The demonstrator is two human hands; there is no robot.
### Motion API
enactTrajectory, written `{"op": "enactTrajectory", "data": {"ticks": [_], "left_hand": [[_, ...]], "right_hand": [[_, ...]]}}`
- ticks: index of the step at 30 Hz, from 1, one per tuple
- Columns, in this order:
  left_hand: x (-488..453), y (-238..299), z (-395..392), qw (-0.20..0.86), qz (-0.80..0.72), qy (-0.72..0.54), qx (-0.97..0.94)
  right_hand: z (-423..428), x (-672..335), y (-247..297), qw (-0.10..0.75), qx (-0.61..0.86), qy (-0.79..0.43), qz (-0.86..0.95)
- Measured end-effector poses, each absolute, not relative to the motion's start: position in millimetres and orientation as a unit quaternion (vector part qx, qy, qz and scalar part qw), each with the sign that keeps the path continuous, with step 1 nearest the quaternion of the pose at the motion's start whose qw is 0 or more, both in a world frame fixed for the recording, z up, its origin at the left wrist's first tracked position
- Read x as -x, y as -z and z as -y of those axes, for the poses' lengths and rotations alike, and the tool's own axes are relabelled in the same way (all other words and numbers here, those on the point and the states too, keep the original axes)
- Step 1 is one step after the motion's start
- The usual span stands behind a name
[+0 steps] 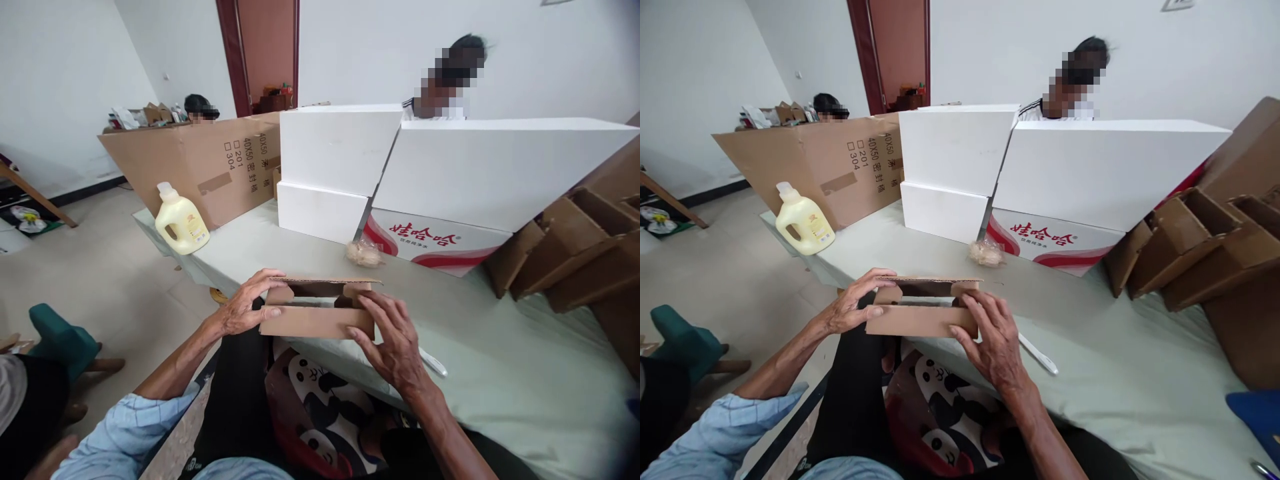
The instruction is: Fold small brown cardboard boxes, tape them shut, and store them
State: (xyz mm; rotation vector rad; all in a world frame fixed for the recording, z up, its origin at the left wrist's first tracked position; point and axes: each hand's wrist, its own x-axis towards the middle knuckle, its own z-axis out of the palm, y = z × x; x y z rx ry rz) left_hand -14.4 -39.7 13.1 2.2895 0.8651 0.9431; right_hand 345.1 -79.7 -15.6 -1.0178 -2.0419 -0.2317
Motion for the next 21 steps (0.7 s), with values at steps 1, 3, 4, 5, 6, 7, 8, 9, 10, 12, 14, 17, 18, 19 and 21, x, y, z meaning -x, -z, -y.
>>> {"op": "enactTrajectory", "data": {"ticks": [1,3,4,5,6,7,8,9,10,12,14,17,18,19,21], "left_hand": [[13.0,-15.7,38.3,0.244,-0.322,-0.354,-0.844],[9.4,-21.5,35.7,0.206,-0.337,-0.368,-0.842],[6.9,-24.9,34.5,0.179,-0.345,-0.374,-0.842],[4.0,-28.6,33.6,0.149,-0.350,-0.378,-0.844],[0.5,-32.7,32.9,0.120,-0.350,-0.379,-0.848],[-3.4,-37.0,32.3,0.096,-0.345,-0.377,-0.854],[-7.7,-41.3,31.9,0.076,-0.337,-0.372,-0.862],[-12.1,-45.5,31.4,0.061,-0.329,-0.365,-0.869],[-16.5,-49.4,30.6,0.047,-0.324,-0.356,-0.875],[-24.5,-55.9,28.5,0.017,-0.325,-0.331,-0.886],[-31.0,-60.7,26.2,-0.014,-0.338,-0.301,-0.891],[-38.2,-67.0,27.0,-0.029,-0.331,-0.285,-0.899],[-40.1,-69.4,29.2,-0.021,-0.317,-0.289,-0.903],[-41.6,-72.0,32.3,-0.008,-0.303,-0.292,-0.907],[-43.7,-77.4,39.7,0.023,-0.286,-0.279,-0.917]], "right_hand": [[79.4,-337.9,10.9,0.411,0.389,0.084,0.820],[79.1,-329.3,5.2,0.416,0.374,0.069,0.826],[79.4,-327.2,3.7,0.418,0.370,0.065,0.827],[79.8,-326.0,2.7,0.420,0.368,0.062,0.828],[80.6,-325.3,2.1,0.420,0.366,0.060,0.829],[81.7,-324.8,1.7,0.418,0.365,0.059,0.830],[82.9,-324.2,1.5,0.416,0.364,0.059,0.831],[84.1,-323.5,1.3,0.414,0.366,0.061,0.831],[85.4,-322.7,1.3,0.413,0.369,0.064,0.831],[87.7,-320.8,1.5,0.413,0.373,0.068,0.828],[89.6,-319.0,2.1,0.416,0.373,0.066,0.827],[91.5,-316.6,3.3,0.417,0.371,0.056,0.828],[91.9,-316.0,3.6,0.418,0.373,0.055,0.827],[92.1,-315.6,3.8,0.420,0.375,0.056,0.824],[92.1,-315.0,3.8,0.423,0.380,0.058,0.821]]}}
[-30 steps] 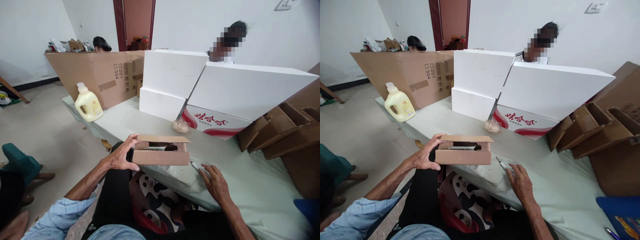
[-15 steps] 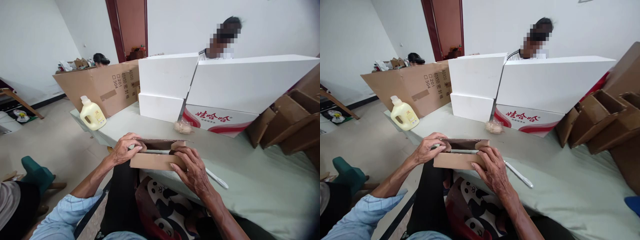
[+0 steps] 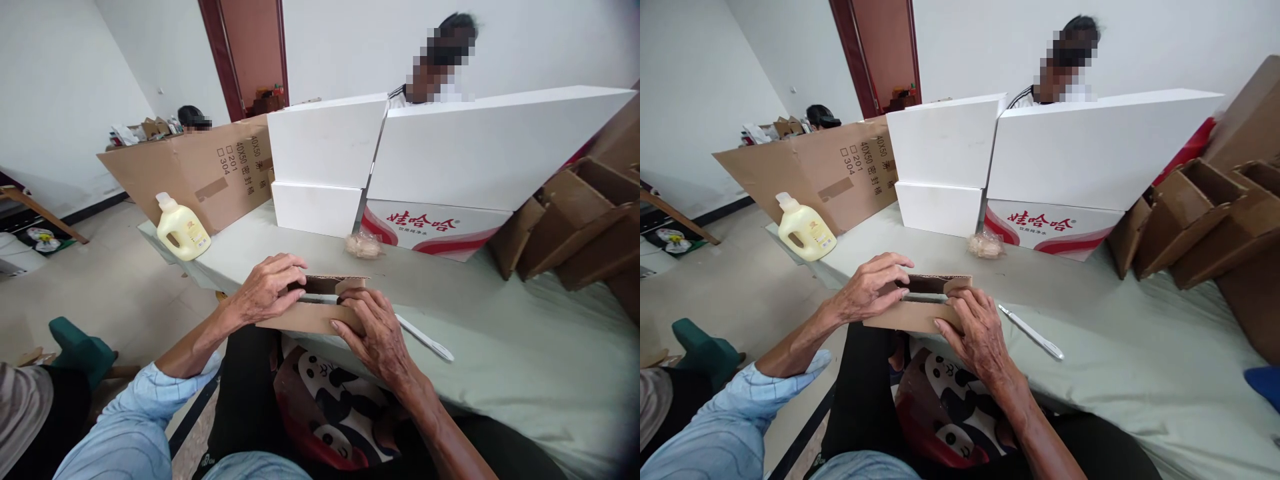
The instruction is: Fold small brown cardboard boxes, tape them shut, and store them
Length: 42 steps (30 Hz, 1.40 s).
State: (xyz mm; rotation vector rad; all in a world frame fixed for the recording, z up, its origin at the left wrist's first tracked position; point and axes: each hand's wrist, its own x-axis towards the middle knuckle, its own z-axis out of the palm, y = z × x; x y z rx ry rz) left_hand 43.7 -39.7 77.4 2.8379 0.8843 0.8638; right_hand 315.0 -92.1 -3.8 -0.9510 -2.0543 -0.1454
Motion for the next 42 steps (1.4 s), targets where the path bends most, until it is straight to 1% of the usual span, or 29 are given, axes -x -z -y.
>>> {"op": "enactTrajectory", "data": {"ticks": [5,8,14,20,23,33,37,42], "left_hand": [[-44.8,-84.8,49.2,0.056,-0.313,-0.167,-0.933],[-46.1,-83.7,46.3,0.079,-0.323,-0.151,-0.931],[-48.7,-75.6,44.9,0.089,-0.322,-0.200,-0.921],[-49.8,-67.2,46.5,0.063,-0.315,-0.269,-0.908],[-51.5,-66.3,48.9,0.042,-0.309,-0.271,-0.910],[-46.3,-60.3,50.7,0.029,-0.339,-0.238,-0.910],[-47.6,-51.8,49.0,0.009,-0.326,-0.266,-0.907],[-50.8,-45.7,51.9,-0.052,-0.288,-0.305,-0.906]], "right_hand": [[91.0,-313.4,1.6,0.415,0.385,0.063,0.822],[89.7,-312.4,0.6,0.411,0.393,0.066,0.820],[89.2,-312.7,-0.4,0.403,0.401,0.056,0.821],[88.8,-311.4,1.1,0.396,0.412,0.070,0.818],[88.5,-310.9,1.3,0.398,0.416,0.075,0.814],[88.5,-303.2,4.6,0.421,0.442,0.053,0.791],[86.9,-302.5,4.4,0.399,0.448,0.066,0.797],[86.7,-301.7,4.4,0.400,0.466,0.067,0.787]]}}
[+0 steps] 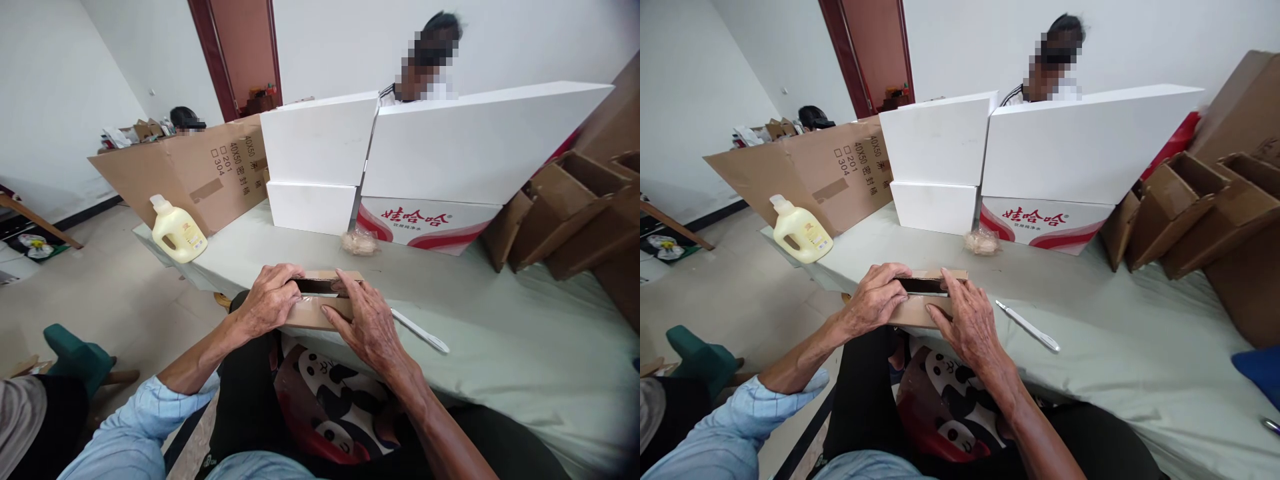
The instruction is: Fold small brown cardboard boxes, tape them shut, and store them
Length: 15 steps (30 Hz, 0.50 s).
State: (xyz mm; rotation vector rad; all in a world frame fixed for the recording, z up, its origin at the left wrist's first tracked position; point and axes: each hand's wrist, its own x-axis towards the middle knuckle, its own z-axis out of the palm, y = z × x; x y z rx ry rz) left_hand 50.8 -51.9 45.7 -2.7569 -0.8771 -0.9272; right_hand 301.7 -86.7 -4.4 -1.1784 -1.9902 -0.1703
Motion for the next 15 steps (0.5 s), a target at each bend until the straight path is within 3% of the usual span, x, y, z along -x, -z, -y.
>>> {"op": "enactTrajectory", "data": {"ticks": [15], "left_hand": [[-57.2,-37.4,66.6,0.098,0.263,0.350,0.894]], "right_hand": [[87.5,-299.3,3.3,0.405,0.481,0.054,0.776]]}}
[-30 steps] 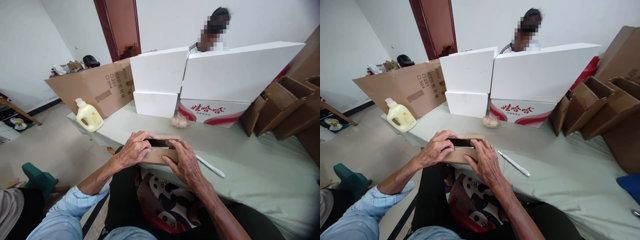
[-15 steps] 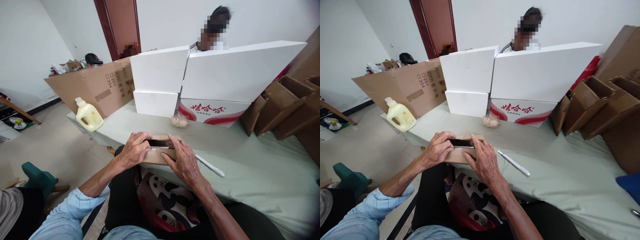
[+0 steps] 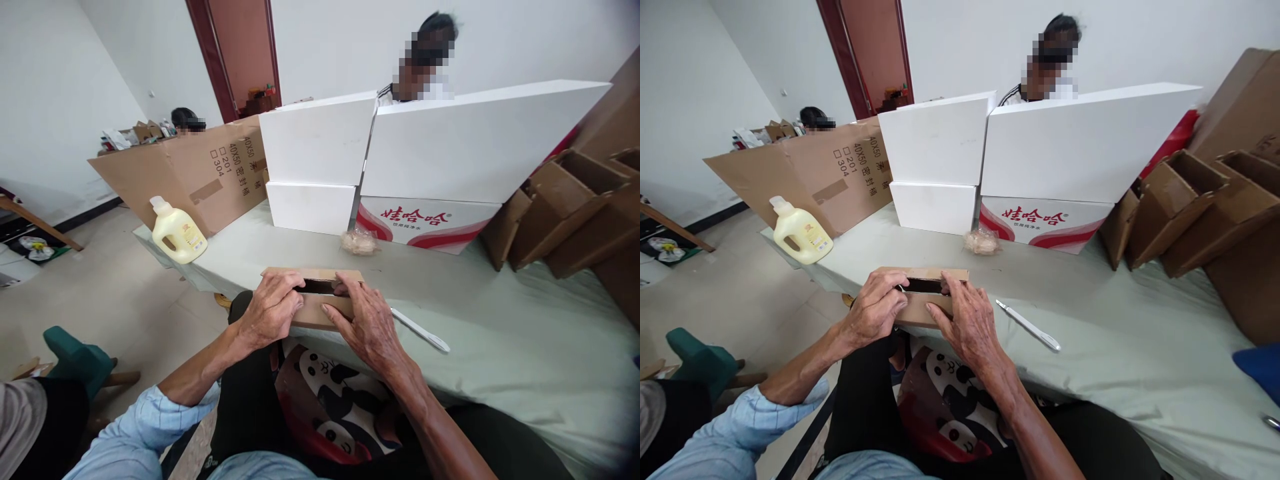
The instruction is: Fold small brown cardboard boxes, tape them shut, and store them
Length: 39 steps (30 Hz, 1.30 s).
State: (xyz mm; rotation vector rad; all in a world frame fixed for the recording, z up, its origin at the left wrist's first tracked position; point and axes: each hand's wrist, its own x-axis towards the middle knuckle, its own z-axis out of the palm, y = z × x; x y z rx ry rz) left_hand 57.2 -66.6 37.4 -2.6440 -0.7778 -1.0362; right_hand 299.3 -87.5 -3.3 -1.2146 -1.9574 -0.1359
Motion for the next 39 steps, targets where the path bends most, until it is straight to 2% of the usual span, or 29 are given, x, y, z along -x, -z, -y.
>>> {"op": "enactTrajectory", "data": {"ticks": [10,18,24,29,39], "left_hand": [[-56.9,-54.7,80.6,-0.075,0.270,0.318,0.906],[-45.1,-82.8,73.9,-0.279,0.299,0.345,0.845],[-44.6,-85.5,41.1,-0.428,0.368,0.280,0.776],[-52.0,-87.0,22.7,-0.433,0.391,0.213,0.784],[-57.8,-86.7,18.0,-0.338,0.392,0.175,0.837]], "right_hand": [[93.8,-298.4,11.1,0.406,0.476,0.077,0.776],[100.5,-302.5,16.6,0.412,0.456,0.092,0.783],[105.0,-301.2,16.7,0.410,0.452,0.090,0.787],[108.0,-299.0,15.3,0.418,0.446,0.109,0.784],[109.0,-298.9,19.0,0.418,0.448,0.103,0.784]]}}
